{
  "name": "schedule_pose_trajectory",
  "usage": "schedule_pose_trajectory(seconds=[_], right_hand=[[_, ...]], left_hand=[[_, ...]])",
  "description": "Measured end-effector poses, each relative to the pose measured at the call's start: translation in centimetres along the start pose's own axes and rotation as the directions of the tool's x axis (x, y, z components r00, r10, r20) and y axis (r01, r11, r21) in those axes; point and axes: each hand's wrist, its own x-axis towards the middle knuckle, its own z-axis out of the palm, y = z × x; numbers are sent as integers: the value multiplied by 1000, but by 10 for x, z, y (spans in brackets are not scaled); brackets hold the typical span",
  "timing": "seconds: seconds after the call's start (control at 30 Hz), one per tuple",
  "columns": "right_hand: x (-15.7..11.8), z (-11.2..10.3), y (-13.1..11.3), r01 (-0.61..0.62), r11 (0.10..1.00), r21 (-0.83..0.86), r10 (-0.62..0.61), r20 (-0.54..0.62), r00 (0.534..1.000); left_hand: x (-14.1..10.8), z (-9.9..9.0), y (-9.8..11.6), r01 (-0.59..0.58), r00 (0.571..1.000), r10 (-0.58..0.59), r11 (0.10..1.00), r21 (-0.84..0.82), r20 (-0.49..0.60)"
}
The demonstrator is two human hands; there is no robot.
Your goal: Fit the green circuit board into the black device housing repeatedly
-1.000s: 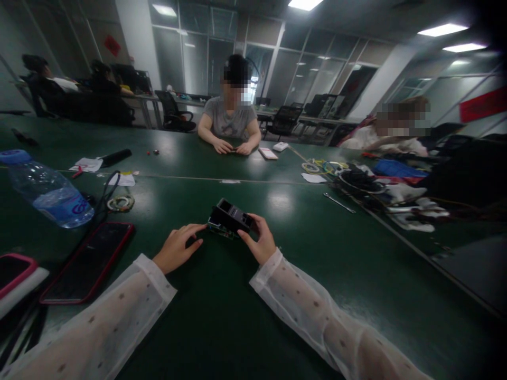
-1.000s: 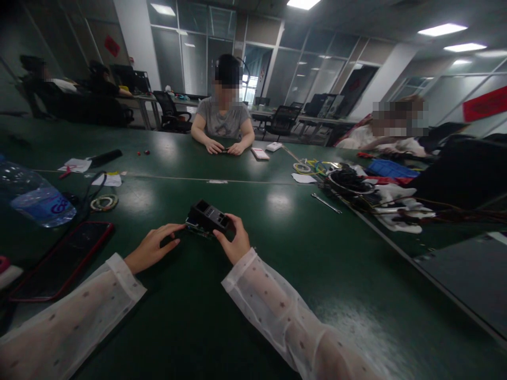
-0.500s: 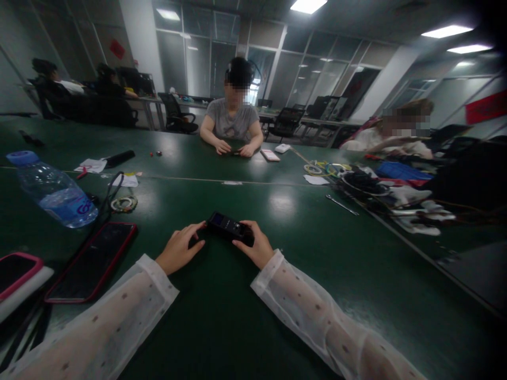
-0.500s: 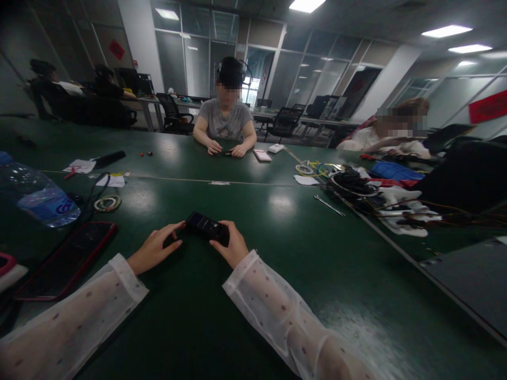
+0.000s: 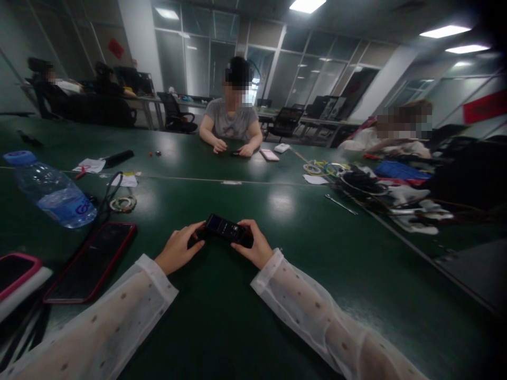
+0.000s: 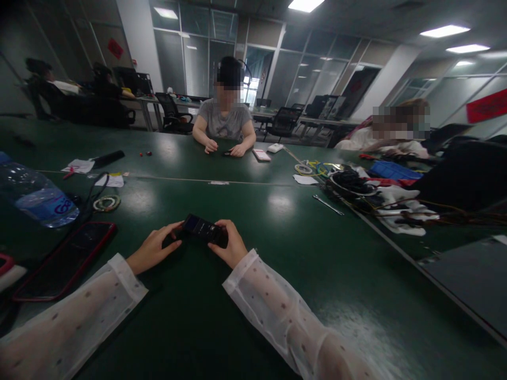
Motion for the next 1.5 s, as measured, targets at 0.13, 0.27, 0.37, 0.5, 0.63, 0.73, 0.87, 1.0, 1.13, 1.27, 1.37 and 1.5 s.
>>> schedule_pose_trajectory(seconds=[0.13,0.27,0.37,0.5,0.63,0.73,0.87,1.0,1.13,1.27,1.37,1.5], right_hand=[[0,-1,1,-6,1000,18,6,0,1000],[1,-1,2,-9,994,109,8,7,1000],[2,-1,3,-25,988,151,23,17,1000],[2,-2,5,-43,985,167,40,22,999],[2,-2,5,-48,984,174,45,25,999],[2,-2,2,-49,981,189,47,17,999],[1,-2,1,-49,977,206,45,22,999],[1,-3,3,-56,976,212,48,44,998],[0,-4,5,-82,972,220,69,70,995],[0,-5,5,-68,971,231,52,72,996],[1,-4,6,-40,969,244,25,65,998],[1,-4,7,-41,966,254,23,73,997]], left_hand=[[0,-1,1,-13,1000,13,1000,-5,5],[-1,-2,3,-8,1000,8,1000,-3,5],[-1,-2,3,-8,1000,8,1000,1,2],[-1,-2,3,1,1000,-1,1000,11,1],[-1,-1,3,-4,1000,4,1000,21,0],[-1,-1,2,-7,1000,7,999,32,-8],[-1,0,1,-14,1000,14,999,31,-11],[-1,-1,2,-14,1000,15,999,30,-12],[-1,-2,4,-2,1000,3,1000,30,-8],[-1,-2,5,8,1000,-8,1000,12,4],[-1,-2,6,20,1000,-20,1000,5,4],[-1,-3,6,31,999,-31,999,14,10]])
